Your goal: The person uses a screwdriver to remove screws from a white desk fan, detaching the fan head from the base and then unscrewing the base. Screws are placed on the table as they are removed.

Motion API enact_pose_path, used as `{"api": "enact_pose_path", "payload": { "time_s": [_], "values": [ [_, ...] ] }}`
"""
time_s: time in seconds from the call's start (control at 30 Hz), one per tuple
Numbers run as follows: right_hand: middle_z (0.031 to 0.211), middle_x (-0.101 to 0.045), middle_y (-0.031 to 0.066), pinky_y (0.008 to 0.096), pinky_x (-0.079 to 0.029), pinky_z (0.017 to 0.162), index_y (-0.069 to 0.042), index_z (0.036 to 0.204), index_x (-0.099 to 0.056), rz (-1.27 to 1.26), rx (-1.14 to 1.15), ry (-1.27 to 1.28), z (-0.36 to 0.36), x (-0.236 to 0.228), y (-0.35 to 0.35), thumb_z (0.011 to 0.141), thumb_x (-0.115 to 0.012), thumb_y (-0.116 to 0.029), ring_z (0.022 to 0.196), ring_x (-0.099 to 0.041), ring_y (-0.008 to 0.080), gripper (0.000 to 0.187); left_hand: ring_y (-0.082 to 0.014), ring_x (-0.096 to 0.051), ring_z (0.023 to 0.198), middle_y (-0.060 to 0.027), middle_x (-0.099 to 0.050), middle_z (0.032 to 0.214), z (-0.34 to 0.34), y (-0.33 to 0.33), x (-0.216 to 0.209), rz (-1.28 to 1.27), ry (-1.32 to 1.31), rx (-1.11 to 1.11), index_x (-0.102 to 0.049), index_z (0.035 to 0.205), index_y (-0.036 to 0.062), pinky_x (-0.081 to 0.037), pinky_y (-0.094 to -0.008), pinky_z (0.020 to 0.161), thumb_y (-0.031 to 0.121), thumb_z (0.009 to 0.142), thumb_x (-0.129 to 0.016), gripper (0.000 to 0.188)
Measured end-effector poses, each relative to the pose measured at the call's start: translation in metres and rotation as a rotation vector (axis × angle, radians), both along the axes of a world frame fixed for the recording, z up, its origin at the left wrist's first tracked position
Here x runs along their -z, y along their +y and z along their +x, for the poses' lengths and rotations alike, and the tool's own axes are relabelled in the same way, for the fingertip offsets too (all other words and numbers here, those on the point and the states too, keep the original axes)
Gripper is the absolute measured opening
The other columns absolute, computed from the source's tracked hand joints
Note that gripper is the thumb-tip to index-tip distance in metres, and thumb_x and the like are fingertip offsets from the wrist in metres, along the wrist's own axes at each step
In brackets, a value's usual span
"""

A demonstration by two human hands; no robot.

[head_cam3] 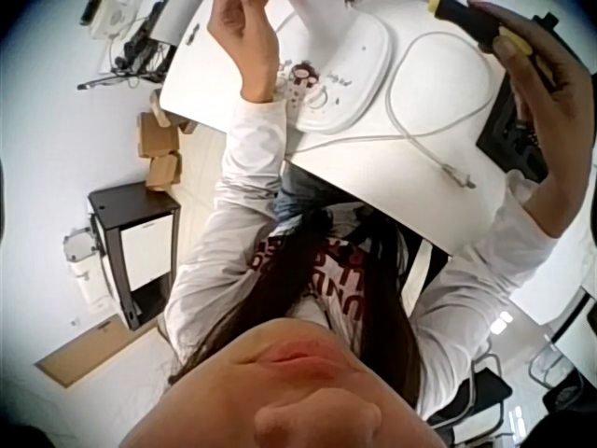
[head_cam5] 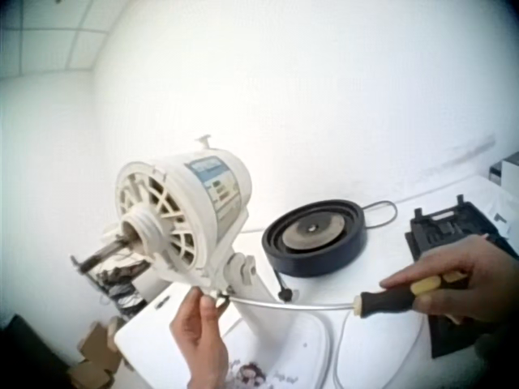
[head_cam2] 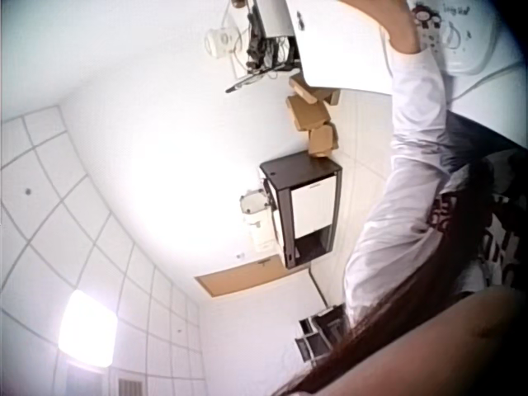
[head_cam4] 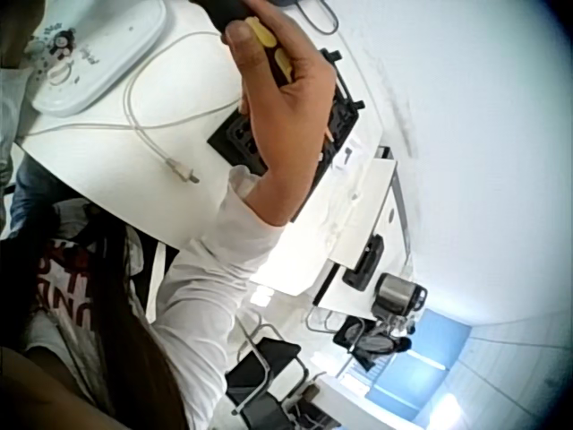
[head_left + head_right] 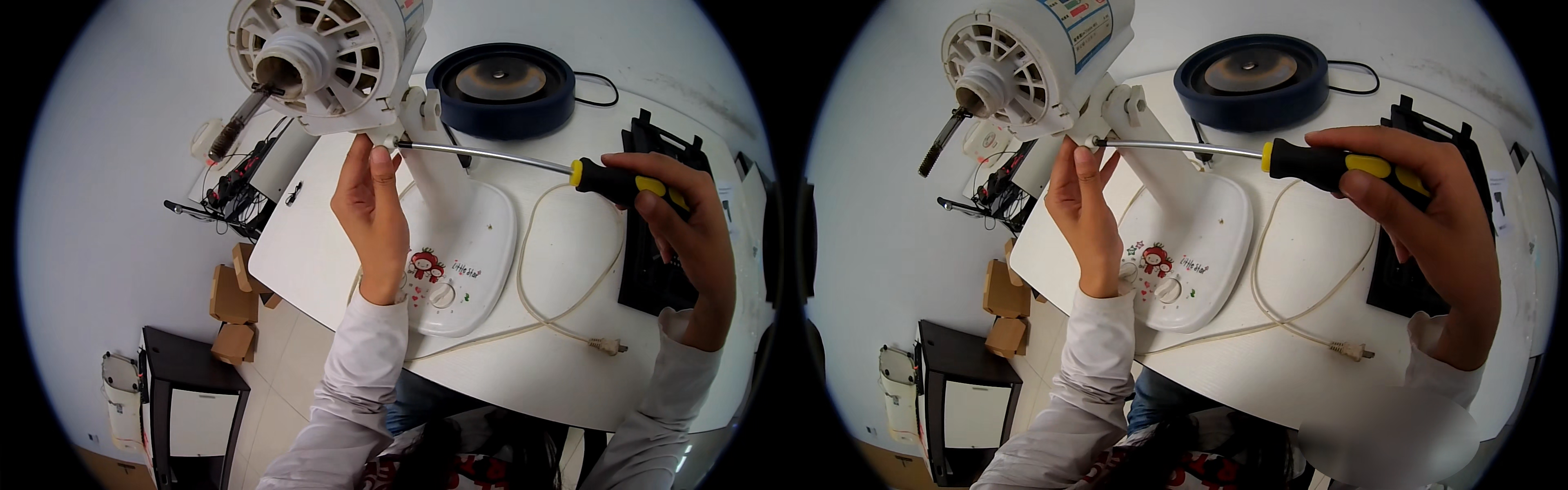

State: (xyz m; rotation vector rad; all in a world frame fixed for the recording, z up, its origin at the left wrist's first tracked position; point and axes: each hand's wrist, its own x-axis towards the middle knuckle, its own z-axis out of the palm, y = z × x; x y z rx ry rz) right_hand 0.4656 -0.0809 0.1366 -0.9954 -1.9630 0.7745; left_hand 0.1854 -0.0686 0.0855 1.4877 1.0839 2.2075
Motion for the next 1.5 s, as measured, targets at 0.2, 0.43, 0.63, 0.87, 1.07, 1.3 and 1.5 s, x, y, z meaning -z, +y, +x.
{"api": "enact_pose_path", "payload": {
  "time_s": [0.2,0.43,0.63,0.87,1.07,1.3,1.5],
  "values": [
    [0.067,-0.053,0.0026,0.0135,-0.033,0.035,-0.011,0.111,-0.063,0.02,0.025,-0.006,0.0019,0.0009,0.0001,0.088,-0.055,-0.018,0.04,-0.04,0.0016,0.025,-0.0136,-0.057,0.089,-0.0128,-0.06,0.1,-0.0005,0.0013,0.0019,0.0,0.016,-0.022,-0.046,0.12,-0.0123,-0.047,-0.0302,0.084,0.02,0.091,-0.055,0.044],
    [0.065,-0.052,0.0013,0.0134,-0.033,0.035,-0.011,0.11,-0.063,0.0,0.004,0.008,0.0013,0.0015,0.0022,0.088,-0.055,-0.02,0.041,-0.04,0.0013,0.025,-0.0137,-0.057,0.091,-0.0137,-0.06,0.102,-0.0014,0.0016,0.0025,0.001,0.046,-0.047,-0.046,0.121,-0.0118,-0.046,-0.0293,0.084,0.02,0.091,-0.054,0.044],
    [0.066,-0.052,0.0012,0.0131,-0.034,0.036,-0.011,0.11,-0.063,0.039,0.001,0.008,0.0011,0.0048,0.005,0.088,-0.056,-0.021,0.042,-0.041,0.0014,0.025,-0.0143,-0.057,0.092,-0.0138,-0.06,0.103,-0.0001,0.0013,0.0022,-0.008,0.038,-0.046,-0.046,0.121,-0.0118,-0.046,-0.0302,0.085,0.022,0.092,-0.054,0.045],
    [0.066,-0.053,0.0011,0.0132,-0.034,0.036,-0.011,0.11,-0.063,0.035,-0.007,0.007,0.0019,0.0057,0.0057,0.089,-0.056,-0.022,0.042,-0.041,0.0016,0.025,-0.0149,-0.056,0.094,-0.0147,-0.06,0.105,-0.0007,0.0007,0.0027,-0.02,0.042,-0.047,-0.045,0.122,-0.0116,-0.046,-0.0308,0.087,0.023,0.091,-0.054,0.046],
    [0.065,-0.052,0.0004,0.0145,-0.034,0.036,-0.01,0.11,-0.063,0.007,0.028,0.064,0.0007,0.0057,0.0058,0.088,-0.056,-0.022,0.042,-0.04,0.0014,0.026,-0.0149,-0.056,0.094,-0.0143,-0.059,0.106,-0.0017,0.0014,0.0033,-0.008,0.056,-0.032,-0.045,0.122,-0.0104,-0.045,-0.0305,0.087,0.021,0.092,-0.053,0.044],
    [0.065,-0.051,0.0005,0.0144,-0.033,0.035,-0.01,0.111,-0.063,0.01,-0.008,0.0,0.001,0.0057,0.0056,0.088,-0.056,-0.02,0.041,-0.039,0.0016,0.026,-0.015,-0.057,0.095,-0.0136,-0.06,0.106,0.0,0.0013,0.0031,-0.005,0.04,-0.034,-0.045,0.122,-0.0101,-0.046,-0.0306,0.087,0.019,0.092,-0.052,0.042],
    [0.067,-0.053,0.0023,0.014,-0.033,0.035,-0.011,0.111,-0.063,0.059,0.003,0.012,0.0054,0.0058,0.0067,0.089,-0.055,-0.022,0.041,-0.04,0.0017,0.026,-0.0148,-0.057,0.096,-0.0134,-0.06,0.105,-0.0006,0.0016,0.0051,-0.006,0.028,-0.043,-0.045,0.122,-0.01,-0.046,-0.0309,0.087,0.019,0.092,-0.053,0.043]
  ]
}}
